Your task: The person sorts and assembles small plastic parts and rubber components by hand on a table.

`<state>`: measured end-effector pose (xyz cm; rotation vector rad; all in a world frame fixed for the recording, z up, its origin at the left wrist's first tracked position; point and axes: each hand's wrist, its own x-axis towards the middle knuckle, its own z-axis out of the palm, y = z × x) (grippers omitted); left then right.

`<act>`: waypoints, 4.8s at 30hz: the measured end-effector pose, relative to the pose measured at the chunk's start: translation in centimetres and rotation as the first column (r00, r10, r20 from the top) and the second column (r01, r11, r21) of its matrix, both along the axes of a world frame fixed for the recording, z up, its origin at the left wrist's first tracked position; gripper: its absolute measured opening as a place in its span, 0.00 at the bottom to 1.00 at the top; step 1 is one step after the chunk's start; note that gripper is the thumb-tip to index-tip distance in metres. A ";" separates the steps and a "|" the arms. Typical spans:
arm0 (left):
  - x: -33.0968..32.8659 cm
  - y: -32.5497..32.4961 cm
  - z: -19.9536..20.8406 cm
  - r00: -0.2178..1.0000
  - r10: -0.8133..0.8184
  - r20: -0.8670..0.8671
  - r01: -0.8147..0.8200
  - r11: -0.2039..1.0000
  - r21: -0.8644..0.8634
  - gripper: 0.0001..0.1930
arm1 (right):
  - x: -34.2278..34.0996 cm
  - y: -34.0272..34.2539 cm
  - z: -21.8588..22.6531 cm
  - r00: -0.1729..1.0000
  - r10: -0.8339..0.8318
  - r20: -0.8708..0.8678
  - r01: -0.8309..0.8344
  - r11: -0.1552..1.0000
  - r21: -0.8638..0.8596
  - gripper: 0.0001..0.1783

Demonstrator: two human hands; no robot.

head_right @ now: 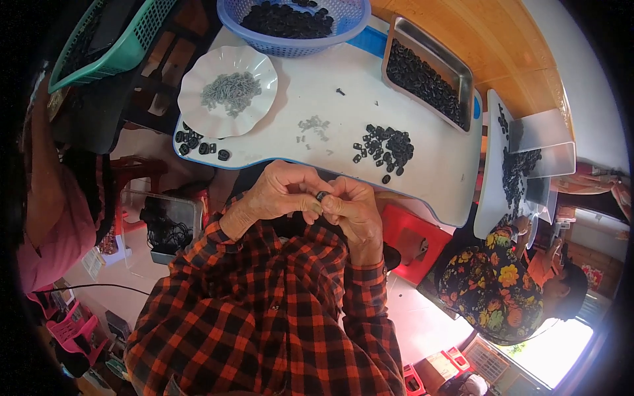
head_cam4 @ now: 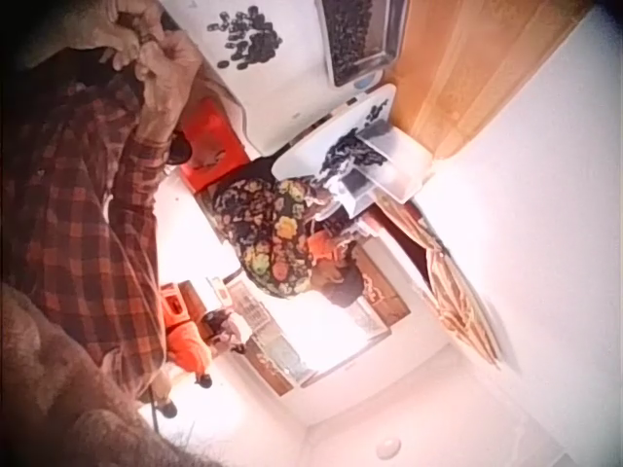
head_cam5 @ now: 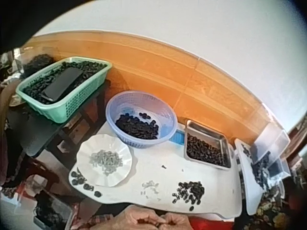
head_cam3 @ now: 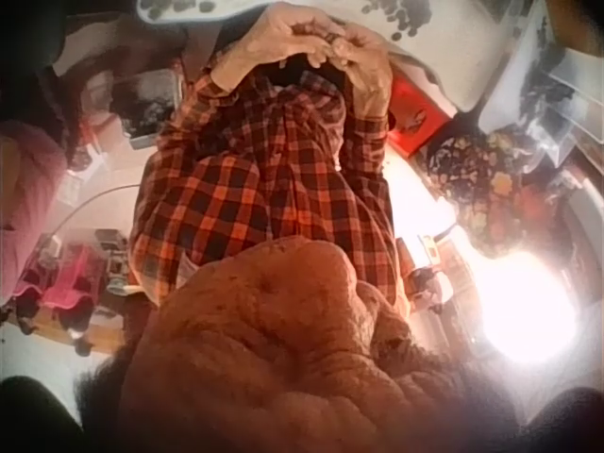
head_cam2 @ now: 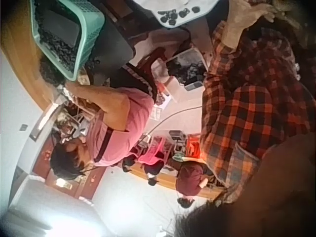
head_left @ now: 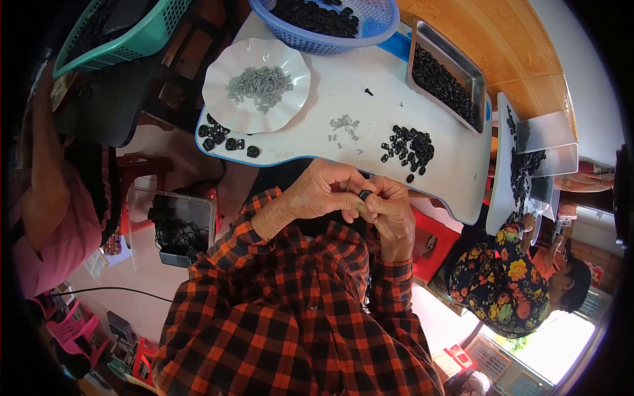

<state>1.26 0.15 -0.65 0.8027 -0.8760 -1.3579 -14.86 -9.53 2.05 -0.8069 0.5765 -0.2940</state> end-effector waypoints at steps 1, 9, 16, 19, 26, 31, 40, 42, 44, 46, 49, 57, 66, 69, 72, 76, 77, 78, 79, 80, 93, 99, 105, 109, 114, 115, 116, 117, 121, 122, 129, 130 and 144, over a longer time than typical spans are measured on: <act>0.0 0.1 -0.1 1.000 0.003 -0.023 -0.003 1.000 -0.011 0.11 | 0.0 -0.1 0.0 1.000 0.015 0.011 -0.015 1.000 0.008 0.10; -0.4 -0.2 0.3 0.998 0.066 -0.025 -0.067 0.997 -0.048 0.12 | -0.1 0.1 -0.7 0.998 -0.024 0.061 0.023 1.000 0.007 0.09; -0.2 -0.9 -0.3 0.978 0.204 0.040 -0.204 0.979 -0.011 0.14 | -0.4 1.1 -1.6 0.984 -0.169 0.064 0.170 0.985 -0.012 0.09; 1.6 -1.7 0.5 0.926 0.316 0.206 -0.327 0.945 0.022 0.15 | -0.7 1.5 -1.7 0.986 -0.144 0.084 0.145 0.989 -0.011 0.09; 8.9 -7.7 4.6 0.590 0.629 0.506 -0.657 0.739 -0.151 0.17 | -1.4 2.3 -2.2 0.981 -0.187 -0.047 0.183 0.980 -0.080 0.08; 11.4 -9.8 4.6 0.442 0.721 0.534 -0.746 0.626 -0.226 0.16 | -1.9 2.7 -2.1 0.968 -0.226 -0.108 0.210 0.968 -0.139 0.07; 4.0 -3.0 -1.6 0.083 0.582 0.809 -0.332 0.781 -0.528 0.07 | -2.4 3.0 -2.9 0.946 -0.242 -0.214 0.190 0.952 -0.239 0.08; 2.6 -2.3 -1.9 0.097 0.530 0.842 -0.310 0.820 -0.481 0.06 | -2.1 3.2 -2.6 0.943 -0.248 -0.221 0.188 0.947 -0.260 0.08; 2.3 -2.2 -2.4 0.082 0.432 0.898 -0.249 0.882 -0.401 0.06 | -2.1 3.5 -2.7 0.940 -0.256 -0.225 0.189 0.941 -0.281 0.07; 2.2 -2.3 -2.5 0.021 0.426 0.905 -0.217 0.885 -0.412 0.06 | -2.2 3.6 -2.7 0.940 -0.259 -0.223 0.192 0.940 -0.280 0.07; 2.1 -2.5 -2.7 -0.083 0.401 0.912 -0.168 0.897 -0.409 0.06 | -2.3 3.7 -2.8 0.943 -0.257 -0.212 0.196 0.942 -0.271 0.07; 1.2 -3.4 -3.4 -0.119 0.372 0.920 -0.245 0.887 -0.391 0.06 | -2.5 3.9 -3.3 0.949 -0.239 -0.205 0.178 0.944 -0.276 0.08; 0.0 -5.3 -2.9 -0.041 0.473 0.880 -0.138 0.870 -0.474 0.04 | -2.7 3.8 -3.1 0.950 -0.241 -0.198 0.184 0.946 -0.269 0.09; 0.0 -5.6 -3.0 -0.072 0.442 0.894 -0.103 0.888 -0.447 0.03 | -2.9 3.7 -3.1 0.944 -0.254 -0.209 0.193 0.942 -0.274 0.09; -0.2 -5.8 -3.0 -0.113 0.426 0.898 -0.076 0.897 -0.435 0.04 | -3.1 3.6 -3.2 0.942 -0.259 -0.214 0.197 0.941 -0.275 0.09; -0.4 -6.0 -3.0 -0.131 0.435 0.891 -0.078 0.892 -0.446 0.05 | -3.1 3.3 -3.2 0.940 -0.274 -0.205 0.211 0.936 -0.284 0.08; -0.5 -6.0 -3.0 -0.120 0.446 0.887 -0.093 0.884 -0.457 0.05 | -3.0 3.2 -3.1 0.938 -0.280 -0.205 0.217 0.934 -0.284 0.08; -0.6 -5.8 -2.7 -0.115 0.450 0.886 -0.086 0.884 -0.460 0.05 | -2.9 3.3 -3.0 0.919 -0.336 -0.204 0.255 0.905 -0.342 0.08; -0.7 -5.5 -2.5 -0.024 0.468 0.883 -0.145 0.873 -0.466 0.04 | -2.7 3.3 -2.9 0.898 -0.392 -0.201 0.290 0.870 -0.399 0.08; -0.9 -5.1 -2.2 0.066 0.486 0.871 -0.204 0.862 -0.465 0.03 | -2.5 3.2 -2.7 0.894 -0.401 -0.202 0.297 0.866 -0.402 0.08; -3.9 -1.6 -2.3 0.995 -0.022 -0.099 0.047 0.964 0.263 0.06 | -2.2 3.5 -3.2 0.845 -0.533 -0.044 0.425 0.719 -0.550 0.06; -4.4 -1.6 -2.3 1.000 0.007 -0.013 -0.005 0.989 0.148 0.05 | -2.5 3.4 -3.4 0.833 -0.554 0.014 0.528 0.786 -0.323 0.06; -5.3 -2.2 -2.2 0.972 0.155 0.178 -0.175 0.979 0.105 0.05 | -2.6 2.7 -3.6 0.830 -0.558 0.022 0.557 0.824 -0.104 0.07; -5.3 -2.6 -2.6 0.979 0.167 0.119 -0.187 0.966 0.181 0.06 | -2.5 1.8 -3.4 0.812 -0.581 -0.057 0.542 0.786 -0.296 0.06; -4.8 -2.9 -2.2 0.980 0.177 0.091 -0.194 0.952 0.238 0.05 | -2.7 -1.7 -4.4 0.579 -0.816 -0.008 0.096 0.077 -0.992 0.05; -4.7 -2.9 -2.3 0.980 0.178 0.087 -0.195 0.950 0.243 0.04 | -2.6 -2.2 -4.6 0.580 -0.815 -0.012 0.093 0.081 -0.992 0.05; -4.7 -3.0 -2.3 0.980 0.180 0.083 -0.196 0.949 0.247 0.04 | -2.5 -2.6 -4.7 0.525 -0.849 -0.055 0.013 0.073 -0.997 0.05; -4.6 -3.0 -2.4 0.980 0.180 0.080 -0.195 0.948 0.250 0.04 | -2.4 -3.0 -4.8 0.465 -0.881 -0.094 -0.071 0.068 -0.995 0.05; -4.5 -3.1 -2.4 0.981 0.191 0.035 -0.193 0.939 0.286 0.04 | -2.0 -3.7 -4.6 0.445 -0.879 -0.169 -0.230 0.070 -0.971 0.08; -4.4 -3.1 -2.3 0.980 0.192 0.041 -0.196 0.933 0.301 0.04 | -2.0 -3.8 -4.7 0.447 -0.878 -0.172 -0.231 0.073 -0.970 0.08; -4.1 -3.3 -2.4 0.981 0.188 0.038 -0.191 0.941 0.281 0.04 | -1.6 -4.3 -4.2 0.468 -0.845 -0.260 -0.227 0.169 -0.959 0.07; -4.1 -3.3 -2.4 0.982 0.188 0.037 -0.191 0.943 0.273 0.05 | -1.6 -4.4 -4.2 0.483 -0.832 -0.272 -0.179 0.211 -0.961 0.06; -2.7 -3.2 -2.3 0.974 0.226 -0.012 -0.217 0.948 0.233 0.08 | -0.1 -0.8 -1.7 0.796 -0.595 -0.107 0.421 0.672 -0.609 0.06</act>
